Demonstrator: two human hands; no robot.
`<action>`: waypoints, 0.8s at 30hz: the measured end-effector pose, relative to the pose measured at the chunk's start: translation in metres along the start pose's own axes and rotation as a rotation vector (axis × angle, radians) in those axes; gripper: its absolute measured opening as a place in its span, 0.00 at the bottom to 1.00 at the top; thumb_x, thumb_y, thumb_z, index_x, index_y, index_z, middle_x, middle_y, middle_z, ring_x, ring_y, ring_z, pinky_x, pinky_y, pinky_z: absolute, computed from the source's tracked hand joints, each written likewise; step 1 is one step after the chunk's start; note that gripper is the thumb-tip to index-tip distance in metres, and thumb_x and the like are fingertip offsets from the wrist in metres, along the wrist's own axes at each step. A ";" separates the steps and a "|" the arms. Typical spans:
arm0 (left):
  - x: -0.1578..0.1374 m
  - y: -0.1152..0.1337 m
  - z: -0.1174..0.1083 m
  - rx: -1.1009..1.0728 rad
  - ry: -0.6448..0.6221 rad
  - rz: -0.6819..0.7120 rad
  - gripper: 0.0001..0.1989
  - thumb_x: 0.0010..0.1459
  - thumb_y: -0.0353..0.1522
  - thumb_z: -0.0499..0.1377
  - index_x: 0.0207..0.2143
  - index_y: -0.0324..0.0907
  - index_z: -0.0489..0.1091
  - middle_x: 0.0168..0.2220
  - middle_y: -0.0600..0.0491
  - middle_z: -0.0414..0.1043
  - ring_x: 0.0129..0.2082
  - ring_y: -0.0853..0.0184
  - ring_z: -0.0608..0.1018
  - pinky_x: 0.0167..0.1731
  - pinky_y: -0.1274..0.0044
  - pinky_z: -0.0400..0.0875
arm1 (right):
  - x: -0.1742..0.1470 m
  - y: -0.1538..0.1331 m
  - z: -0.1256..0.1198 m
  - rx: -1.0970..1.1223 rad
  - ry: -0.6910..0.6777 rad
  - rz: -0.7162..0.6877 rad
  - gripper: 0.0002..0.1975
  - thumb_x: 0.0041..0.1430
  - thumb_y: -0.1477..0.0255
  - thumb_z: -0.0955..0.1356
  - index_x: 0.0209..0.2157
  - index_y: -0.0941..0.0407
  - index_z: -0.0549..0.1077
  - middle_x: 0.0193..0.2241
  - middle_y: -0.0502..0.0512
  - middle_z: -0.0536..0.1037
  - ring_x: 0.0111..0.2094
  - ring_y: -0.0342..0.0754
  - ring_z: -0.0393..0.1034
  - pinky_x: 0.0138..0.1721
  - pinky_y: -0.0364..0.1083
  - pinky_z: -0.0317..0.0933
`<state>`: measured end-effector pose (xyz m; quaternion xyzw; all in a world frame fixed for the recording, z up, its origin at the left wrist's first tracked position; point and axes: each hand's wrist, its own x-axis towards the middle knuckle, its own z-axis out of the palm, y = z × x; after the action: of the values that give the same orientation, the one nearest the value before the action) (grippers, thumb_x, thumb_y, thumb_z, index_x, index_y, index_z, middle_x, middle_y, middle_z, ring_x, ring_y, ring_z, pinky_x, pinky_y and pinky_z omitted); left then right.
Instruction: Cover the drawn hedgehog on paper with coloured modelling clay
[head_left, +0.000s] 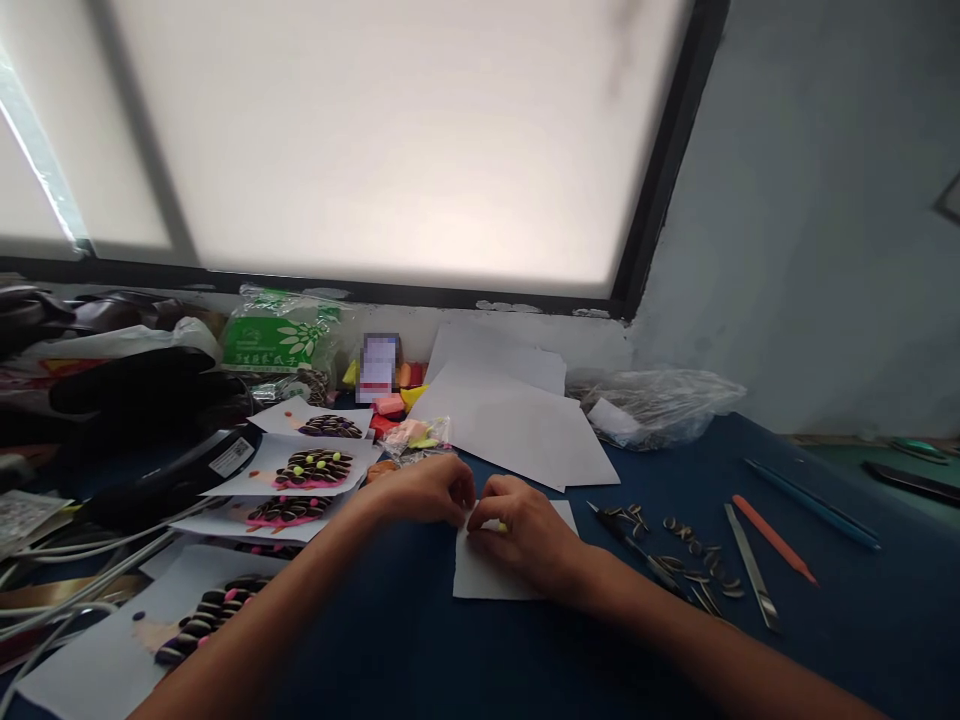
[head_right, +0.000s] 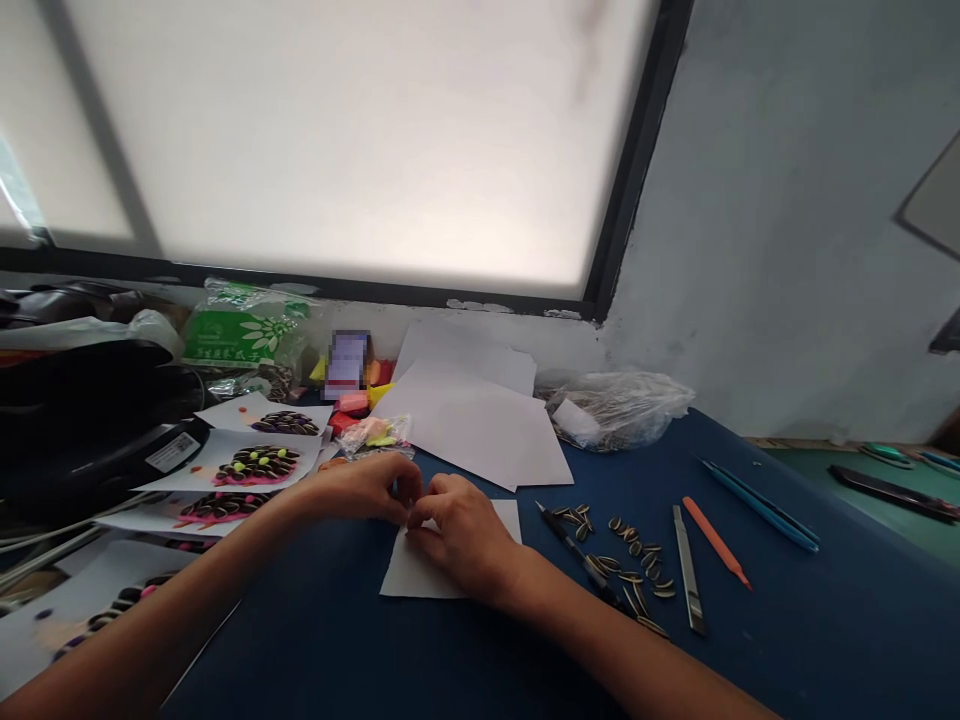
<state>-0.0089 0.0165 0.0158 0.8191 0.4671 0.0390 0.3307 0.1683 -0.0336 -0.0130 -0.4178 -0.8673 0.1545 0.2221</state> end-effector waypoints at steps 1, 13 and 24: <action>0.000 0.000 0.000 0.001 0.000 0.002 0.07 0.43 0.29 0.62 0.29 0.41 0.73 0.30 0.56 0.75 0.31 0.64 0.76 0.25 0.80 0.64 | 0.000 0.000 -0.001 -0.003 0.004 0.005 0.05 0.57 0.79 0.72 0.33 0.56 0.80 0.35 0.53 0.74 0.37 0.47 0.69 0.38 0.44 0.63; 0.003 -0.005 0.001 -0.006 0.000 0.019 0.08 0.43 0.29 0.62 0.30 0.41 0.73 0.29 0.56 0.74 0.30 0.66 0.75 0.24 0.80 0.63 | 0.000 -0.003 0.000 -0.059 -0.016 -0.007 0.04 0.58 0.78 0.72 0.34 0.56 0.80 0.36 0.54 0.74 0.37 0.46 0.70 0.37 0.43 0.63; 0.003 -0.008 0.001 0.008 0.007 0.055 0.09 0.43 0.31 0.62 0.31 0.42 0.74 0.30 0.56 0.75 0.31 0.64 0.75 0.25 0.79 0.63 | -0.003 -0.010 -0.009 -0.234 -0.131 -0.142 0.11 0.63 0.79 0.65 0.33 0.58 0.79 0.36 0.57 0.74 0.36 0.49 0.66 0.38 0.47 0.60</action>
<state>-0.0121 0.0210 0.0094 0.8328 0.4458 0.0493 0.3245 0.1674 -0.0413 -0.0016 -0.3673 -0.9195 0.0633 0.1251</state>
